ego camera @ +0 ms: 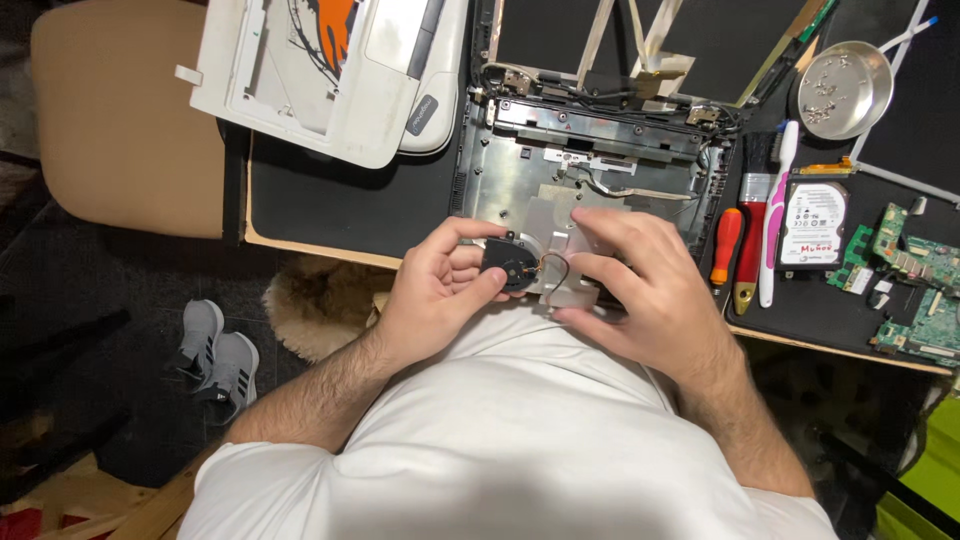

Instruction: The person uses a screwdriver to tighten screws on a disassembled electronic device, likely a laptop, placed on a workbench. The person carefully secures internal components while various tools and parts are visible on the surrounding table.

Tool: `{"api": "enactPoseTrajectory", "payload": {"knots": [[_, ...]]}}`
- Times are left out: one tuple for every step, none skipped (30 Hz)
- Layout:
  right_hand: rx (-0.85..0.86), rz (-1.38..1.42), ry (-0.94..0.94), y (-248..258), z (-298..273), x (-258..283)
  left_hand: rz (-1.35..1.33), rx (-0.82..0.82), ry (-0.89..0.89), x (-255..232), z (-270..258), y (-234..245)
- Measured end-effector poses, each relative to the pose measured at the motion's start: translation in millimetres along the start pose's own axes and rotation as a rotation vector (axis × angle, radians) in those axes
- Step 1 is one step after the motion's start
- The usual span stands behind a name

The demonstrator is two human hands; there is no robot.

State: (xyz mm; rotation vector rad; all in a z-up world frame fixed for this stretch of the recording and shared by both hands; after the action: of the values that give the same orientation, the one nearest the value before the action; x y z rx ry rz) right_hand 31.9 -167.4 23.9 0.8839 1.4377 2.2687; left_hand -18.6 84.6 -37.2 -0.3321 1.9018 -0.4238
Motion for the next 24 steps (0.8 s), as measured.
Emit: {"api": "enactPoseTrajectory", "payload": {"knots": [[0.002, 0.001, -0.002, -0.2, -1.3, -0.6, -0.001, -0.001, 0.003, 0.7, -0.3, 1.3], [0.015, 0.007, 0.001, -1.4, -3.0, -0.3, -0.006, 0.012, 0.009, 1.8, -2.0, 2.1], [0.028, 0.012, 0.004, -2.6, -4.6, 0.1, -0.01, 0.024, 0.016, 2.9, -3.6, 3.0], [0.029, 0.014, 0.004, -5.4, -7.4, -0.3, -0.011, 0.022, 0.018, 2.6, -5.1, 5.2], [0.031, 0.044, -0.004, -7.8, -10.2, -0.9, 0.027, 0.025, 0.03, 2.8, -6.8, 7.0], [0.032, 0.073, -0.013, -10.0, -13.2, -1.4, 0.066, 0.029, 0.042, 2.8, -8.3, 8.7], [0.033, 0.074, -0.014, -10.4, -13.3, -1.5, 0.066, 0.029, 0.044, 0.5, -8.7, 10.3], [0.039, 0.093, -0.01, -10.7, -13.5, -1.3, 0.102, 0.039, 0.028, -2.5, -8.6, 11.2], [0.046, 0.113, -0.006, -10.8, -13.8, -0.9, 0.139, 0.049, 0.011, -5.6, -8.7, 12.1], [0.045, 0.112, -0.007, -7.6, -14.3, -5.1, 0.139, 0.051, 0.011, -5.5, -9.2, 16.3], [0.064, 0.179, -0.064, -5.5, -14.9, -11.9, 0.121, 0.023, -0.009, -6.6, -9.6, 22.0], [0.083, 0.247, -0.118, -3.5, -15.1, -19.0, 0.102, -0.007, -0.03, -7.9, -10.0, 27.5], [0.082, 0.246, -0.117, -1.3, -15.8, -24.9, 0.103, -0.006, -0.031, -14.4, -9.4, 33.0], [-0.006, 0.168, -0.182, 4.9, -17.5, -33.7, 0.11, -0.06, -0.074, -22.6, -9.8, 41.4], [-0.093, 0.088, -0.246, 11.2, -20.0, -42.2, 0.118, -0.114, -0.117, -30.6, -10.2, 49.6], [-0.093, 0.089, -0.249, 11.3, -17.6, -47.0, 0.119, -0.113, -0.114, -35.6, -10.1, 52.2], [-0.073, 0.037, -0.265, 11.0, -15.3, -52.3, 0.157, -0.168, -0.133, -42.0, -10.5, 57.1], [-0.055, -0.016, -0.28, 10.9, -12.7, -57.7, 0.195, -0.22, -0.153, -49.0, -10.2, 62.0], [-0.056, -0.017, -0.284, 6.2, -9.3, -60.9, 0.196, -0.217, -0.151, -48.3, -7.3, 63.1], [-0.005, -0.112, -0.251, -0.4, -5.0, -62.7, 0.204, -0.196, -0.167, -48.3, -4.6, 63.2], [0.045, -0.207, -0.216, -7.3, -0.6, -64.6, 0.211, -0.176, -0.184, -48.5, -2.0, 63.3], [0.045, -0.206, -0.217, -9.5, 3.7, -64.1, 0.212, -0.176, -0.184, -47.5, 0.9, 62.0], [0.111, -0.236, -0.205, -15.0, 8.0, -63.3, 0.234, -0.168, -0.188, -46.8, 3.9, 60.3], [0.176, -0.265, -0.192, -20.6, 12.2, -63.0, 0.257, -0.162, -0.193, -46.0, 6.9, 58.5]]}}
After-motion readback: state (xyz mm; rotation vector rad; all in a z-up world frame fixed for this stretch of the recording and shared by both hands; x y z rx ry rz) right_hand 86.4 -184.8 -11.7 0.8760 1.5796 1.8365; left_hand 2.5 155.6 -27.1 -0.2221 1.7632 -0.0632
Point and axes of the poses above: each hand's wrist, its own z-axis towards the middle knuckle, its own y-axis out of the back of the hand, x = y × z, the point moved 5 cm from there along z, towards the middle knuckle, and after that the axes turned 15 degrees about -z, right-handed, at the moved point
